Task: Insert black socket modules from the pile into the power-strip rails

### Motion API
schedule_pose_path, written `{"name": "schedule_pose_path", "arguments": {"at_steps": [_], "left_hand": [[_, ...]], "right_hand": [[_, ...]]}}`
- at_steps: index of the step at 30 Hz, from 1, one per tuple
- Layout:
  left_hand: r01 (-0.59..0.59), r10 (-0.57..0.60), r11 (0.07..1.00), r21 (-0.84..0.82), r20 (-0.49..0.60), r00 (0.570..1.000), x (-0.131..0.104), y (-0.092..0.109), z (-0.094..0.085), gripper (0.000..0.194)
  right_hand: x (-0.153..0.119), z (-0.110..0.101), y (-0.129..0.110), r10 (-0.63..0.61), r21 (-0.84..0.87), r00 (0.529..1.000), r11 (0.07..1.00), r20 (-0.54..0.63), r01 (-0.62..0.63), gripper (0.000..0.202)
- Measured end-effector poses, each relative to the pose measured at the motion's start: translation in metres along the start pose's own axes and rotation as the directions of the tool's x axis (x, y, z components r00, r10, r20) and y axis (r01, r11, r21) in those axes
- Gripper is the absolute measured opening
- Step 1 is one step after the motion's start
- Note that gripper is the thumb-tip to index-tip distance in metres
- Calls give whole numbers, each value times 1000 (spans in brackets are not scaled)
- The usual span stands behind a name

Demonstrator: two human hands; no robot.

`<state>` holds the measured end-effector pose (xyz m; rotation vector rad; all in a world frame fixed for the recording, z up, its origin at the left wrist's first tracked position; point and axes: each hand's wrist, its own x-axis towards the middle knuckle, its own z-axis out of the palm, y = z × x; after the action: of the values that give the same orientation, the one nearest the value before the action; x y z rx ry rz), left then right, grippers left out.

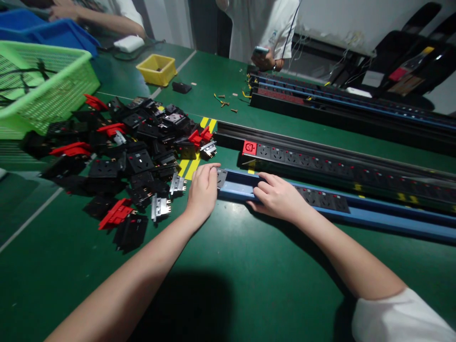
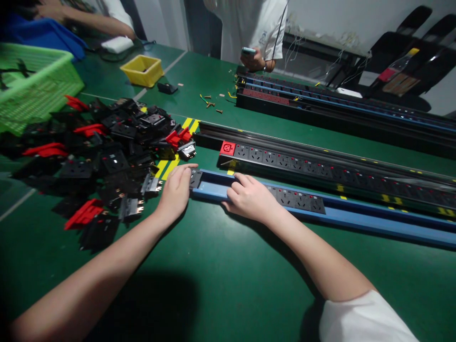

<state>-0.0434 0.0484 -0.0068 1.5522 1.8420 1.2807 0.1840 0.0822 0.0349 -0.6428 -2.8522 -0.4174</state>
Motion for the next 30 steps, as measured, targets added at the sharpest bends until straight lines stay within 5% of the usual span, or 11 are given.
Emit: {"name": "schedule_pose_path", "arguments": {"at_steps": [14, 18, 24, 30], "left_hand": [[-25, 18, 997, 74, 91, 996, 0, 0, 0, 55], [-56, 42, 993, 104, 134, 990, -3, 2, 1, 61], [-160, 132, 979, 124, 211, 968, -6, 3, 5, 62], [-82, 47, 986, 147, 226, 973, -5, 7, 1, 67]], "right_hand": [[0, -7, 8, 36, 197, 997, 979, 65, -48, 26], [0, -13, 11, 151, 370, 983, 911, 108, -181, 23], [-2, -12, 11, 257, 518, 963, 815, 77, -259, 55], [-4, -4, 13, 267, 512, 961, 816, 78, -268, 82]]}}
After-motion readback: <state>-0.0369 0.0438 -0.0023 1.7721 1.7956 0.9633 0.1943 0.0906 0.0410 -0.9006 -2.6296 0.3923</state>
